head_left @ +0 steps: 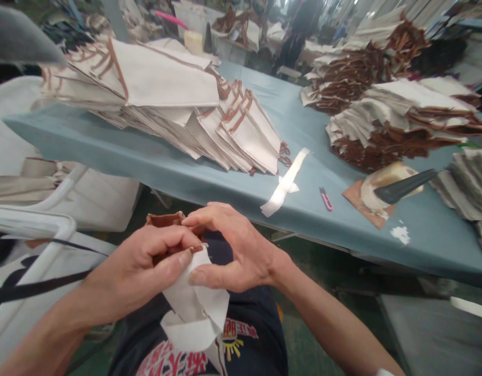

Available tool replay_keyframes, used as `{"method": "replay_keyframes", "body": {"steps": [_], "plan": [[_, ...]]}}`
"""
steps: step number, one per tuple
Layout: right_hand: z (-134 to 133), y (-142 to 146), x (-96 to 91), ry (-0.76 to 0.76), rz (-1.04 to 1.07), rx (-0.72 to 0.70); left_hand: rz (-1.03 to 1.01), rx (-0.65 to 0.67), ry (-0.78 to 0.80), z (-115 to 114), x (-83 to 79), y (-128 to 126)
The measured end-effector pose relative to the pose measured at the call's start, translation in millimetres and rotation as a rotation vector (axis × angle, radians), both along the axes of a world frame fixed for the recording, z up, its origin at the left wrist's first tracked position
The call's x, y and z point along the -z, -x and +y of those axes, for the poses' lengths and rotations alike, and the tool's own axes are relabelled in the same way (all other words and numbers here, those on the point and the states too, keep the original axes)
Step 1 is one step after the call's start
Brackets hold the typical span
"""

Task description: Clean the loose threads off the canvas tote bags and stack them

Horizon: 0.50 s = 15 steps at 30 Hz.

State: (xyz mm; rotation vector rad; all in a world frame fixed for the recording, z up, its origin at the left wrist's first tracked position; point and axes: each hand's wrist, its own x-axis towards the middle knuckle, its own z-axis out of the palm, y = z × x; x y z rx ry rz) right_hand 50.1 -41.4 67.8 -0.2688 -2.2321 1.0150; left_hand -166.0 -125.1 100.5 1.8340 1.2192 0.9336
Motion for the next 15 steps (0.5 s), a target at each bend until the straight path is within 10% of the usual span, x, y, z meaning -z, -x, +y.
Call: {"method": "replay_keyframes", "body": {"steps": [5,15], "plan": [[6,2,-6.7,-0.126,-0.168,-0.022,0.122,-0.027,-0.139,-7,-6.7,-3],[-7,6,-17.6,0.359,-0.24,-0.031,0.337,-0.089,-0.289,-23,15.2,7]]}}
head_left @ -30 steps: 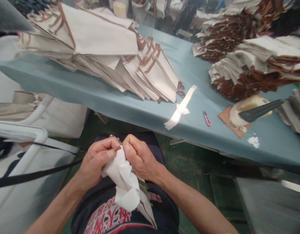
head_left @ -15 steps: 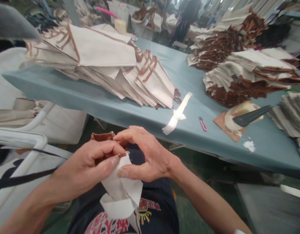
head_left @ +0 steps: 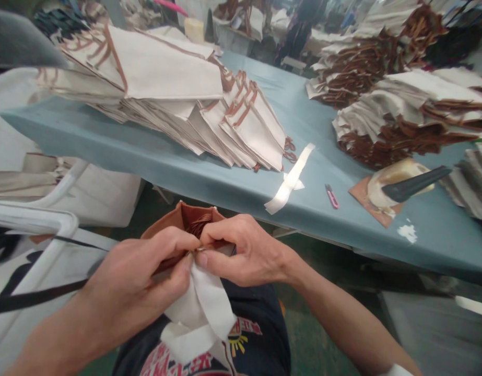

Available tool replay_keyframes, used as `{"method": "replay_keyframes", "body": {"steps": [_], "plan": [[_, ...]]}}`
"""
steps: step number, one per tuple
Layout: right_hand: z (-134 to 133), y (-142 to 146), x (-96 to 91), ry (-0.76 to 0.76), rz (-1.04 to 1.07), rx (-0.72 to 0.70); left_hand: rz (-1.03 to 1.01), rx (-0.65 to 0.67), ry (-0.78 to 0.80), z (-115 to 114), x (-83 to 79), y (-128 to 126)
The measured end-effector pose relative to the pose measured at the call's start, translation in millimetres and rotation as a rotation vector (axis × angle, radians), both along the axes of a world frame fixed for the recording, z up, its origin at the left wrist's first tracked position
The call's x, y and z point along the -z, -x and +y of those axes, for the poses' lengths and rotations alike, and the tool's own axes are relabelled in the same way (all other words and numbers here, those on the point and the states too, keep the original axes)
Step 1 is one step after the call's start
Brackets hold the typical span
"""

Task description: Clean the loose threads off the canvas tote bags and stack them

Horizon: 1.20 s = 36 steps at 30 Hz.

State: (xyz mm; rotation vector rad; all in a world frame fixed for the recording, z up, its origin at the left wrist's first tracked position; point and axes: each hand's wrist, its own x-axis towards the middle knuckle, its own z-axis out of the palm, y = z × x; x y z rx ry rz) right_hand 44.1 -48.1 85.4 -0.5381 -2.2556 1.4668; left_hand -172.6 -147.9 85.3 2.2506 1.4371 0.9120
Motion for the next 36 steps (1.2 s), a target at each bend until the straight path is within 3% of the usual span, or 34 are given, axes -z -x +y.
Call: {"method": "replay_keyframes", "body": {"steps": [5,8,13,18,20,23,27,30,33,36], "plan": [[-9,6,11.9,0.501,0.076,-0.05,0.045,0.114,-0.195,-5,22.5,8],[-13,7,22.5,0.756,0.115,-0.065,0.121,0.129,-0.286,-7,23.8,6],[-12,14,38.4,0.837,0.124,0.0,0.334,0.095,-0.378,-5,20.1,2],[-13,22,37.0,0.877,0.025,0.052,0.29,0.085,-0.385,-7,41.5,14],[-14,21,31.4,0.858,0.001,0.039,0.197,0.112,-0.34,-10,46.8,18],[-15,16,21.3,0.686,0.007,0.032,0.048,0.133,-0.212,-16,41.4,20],[-16,7,11.4,0.313,0.051,0.041,-0.078,-0.022,0.112,-18,16.0,17],[-18,2,7.8,0.078,0.067,0.068,-0.162,0.03,0.306,-13,-2.0,12],[-22,1,7.4,-0.019,0.094,0.078,-0.164,0.112,0.264,-8,-5.2,11],[-29,4,13.5,0.091,0.155,0.088,-0.177,0.119,0.193,-5,7.4,13]]}}
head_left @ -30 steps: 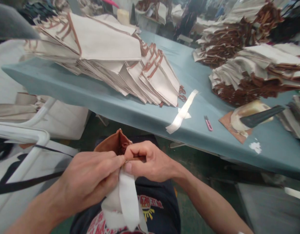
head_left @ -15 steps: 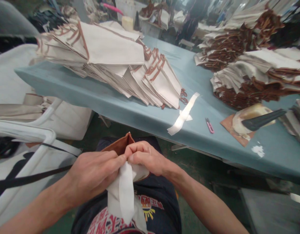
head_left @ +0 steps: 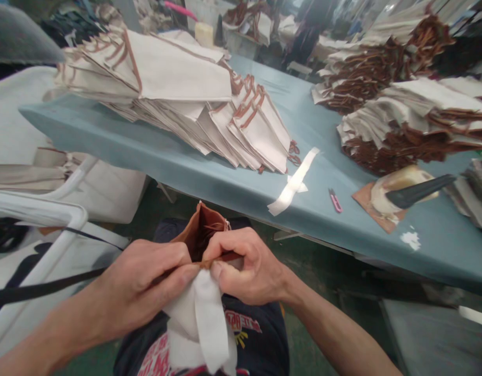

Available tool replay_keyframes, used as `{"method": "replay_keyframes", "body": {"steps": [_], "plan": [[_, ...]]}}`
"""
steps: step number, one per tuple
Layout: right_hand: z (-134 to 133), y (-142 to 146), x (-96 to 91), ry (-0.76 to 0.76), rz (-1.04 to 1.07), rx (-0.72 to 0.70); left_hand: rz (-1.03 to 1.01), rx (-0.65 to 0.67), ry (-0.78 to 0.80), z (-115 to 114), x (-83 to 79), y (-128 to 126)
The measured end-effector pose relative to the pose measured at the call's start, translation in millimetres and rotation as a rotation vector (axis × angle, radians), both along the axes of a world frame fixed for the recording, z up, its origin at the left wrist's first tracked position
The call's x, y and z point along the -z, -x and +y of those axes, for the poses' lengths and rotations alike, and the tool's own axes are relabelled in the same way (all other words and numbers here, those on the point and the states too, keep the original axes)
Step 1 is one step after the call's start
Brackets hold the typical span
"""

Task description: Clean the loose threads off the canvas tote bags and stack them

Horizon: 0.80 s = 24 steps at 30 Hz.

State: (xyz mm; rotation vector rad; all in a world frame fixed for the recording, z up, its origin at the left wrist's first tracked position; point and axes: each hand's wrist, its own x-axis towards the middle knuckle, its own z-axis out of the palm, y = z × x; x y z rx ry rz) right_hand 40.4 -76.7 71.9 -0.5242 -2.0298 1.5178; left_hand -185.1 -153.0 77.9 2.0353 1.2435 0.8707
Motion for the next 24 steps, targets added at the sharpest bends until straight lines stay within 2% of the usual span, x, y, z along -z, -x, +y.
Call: {"method": "replay_keyframes", "body": {"steps": [4,7,11,17,21,24], "plan": [[-10,7,15.7,0.187,0.133,0.035,-0.215,0.059,0.243,10,21.9,0],[-9,7,20.1,0.129,0.167,0.034,-0.284,0.053,0.311,19,26.9,0],[2,-3,9.9,-0.101,0.072,0.047,-0.226,0.083,0.28,24,11.7,4],[16,-14,-6.9,-0.397,-0.094,0.061,0.064,0.071,0.06,30,-24.3,-7],[22,-17,-10.4,-0.466,-0.183,0.05,0.156,0.075,0.163,34,-32.4,-13],[27,-19,-9.4,-0.398,-0.18,0.002,0.064,0.089,0.289,36,-30.3,-15]]}}
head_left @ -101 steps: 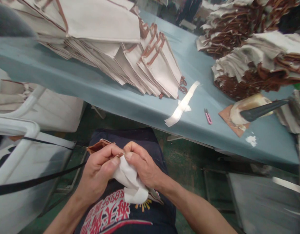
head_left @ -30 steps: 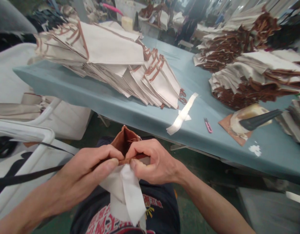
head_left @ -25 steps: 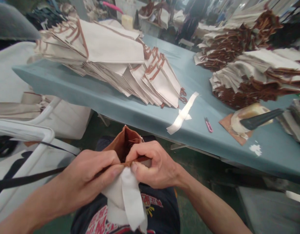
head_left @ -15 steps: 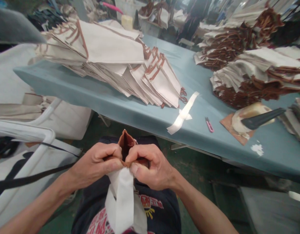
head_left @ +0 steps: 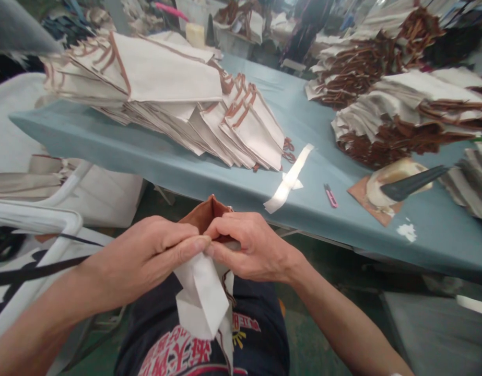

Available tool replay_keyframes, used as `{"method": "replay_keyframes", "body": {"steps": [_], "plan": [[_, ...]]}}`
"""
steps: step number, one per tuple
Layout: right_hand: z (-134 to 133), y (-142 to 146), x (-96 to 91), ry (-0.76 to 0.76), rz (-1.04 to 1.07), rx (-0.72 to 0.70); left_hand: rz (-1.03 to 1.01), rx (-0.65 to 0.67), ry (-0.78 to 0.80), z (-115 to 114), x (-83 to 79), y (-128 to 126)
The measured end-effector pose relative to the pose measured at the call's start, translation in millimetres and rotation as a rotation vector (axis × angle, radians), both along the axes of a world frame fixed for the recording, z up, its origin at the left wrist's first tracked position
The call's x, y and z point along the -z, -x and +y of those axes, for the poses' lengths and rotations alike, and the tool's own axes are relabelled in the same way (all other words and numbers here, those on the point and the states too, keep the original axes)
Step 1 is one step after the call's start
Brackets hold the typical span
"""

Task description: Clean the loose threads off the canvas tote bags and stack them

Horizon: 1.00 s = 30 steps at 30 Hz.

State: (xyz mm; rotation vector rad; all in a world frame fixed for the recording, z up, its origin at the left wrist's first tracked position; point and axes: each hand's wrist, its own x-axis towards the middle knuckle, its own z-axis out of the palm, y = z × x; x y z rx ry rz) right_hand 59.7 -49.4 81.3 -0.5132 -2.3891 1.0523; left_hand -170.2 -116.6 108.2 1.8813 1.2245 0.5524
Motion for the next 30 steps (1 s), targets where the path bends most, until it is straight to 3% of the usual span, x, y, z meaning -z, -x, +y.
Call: {"method": "replay_keyframes", "body": {"steps": [6,8,11,16,19,22,26,30], "plan": [[6,-3,13.8,0.494,0.158,-0.122,-0.345,-0.018,0.262,3,15.9,-7],[6,-4,19.6,0.579,0.207,-0.17,-0.41,-0.042,0.312,2,21.3,-8],[5,-9,23.5,0.475,0.204,-0.218,-0.41,-0.033,0.34,-1,25.5,-6],[8,-12,16.5,0.015,0.074,-0.126,-0.287,-0.019,0.372,-2,21.0,-2],[13,-4,16.8,-0.081,0.109,-0.1,-0.23,-0.065,0.29,0,18.9,-1],[10,5,25.3,-0.031,0.207,-0.01,-0.186,-0.141,0.203,-3,23.5,-1],[-18,5,40.2,0.281,0.167,0.246,-0.175,-0.277,0.1,-13,34.4,-1],[-56,1,50.7,0.506,0.074,0.201,-0.145,-0.317,-0.13,-18,37.7,-3]]}}
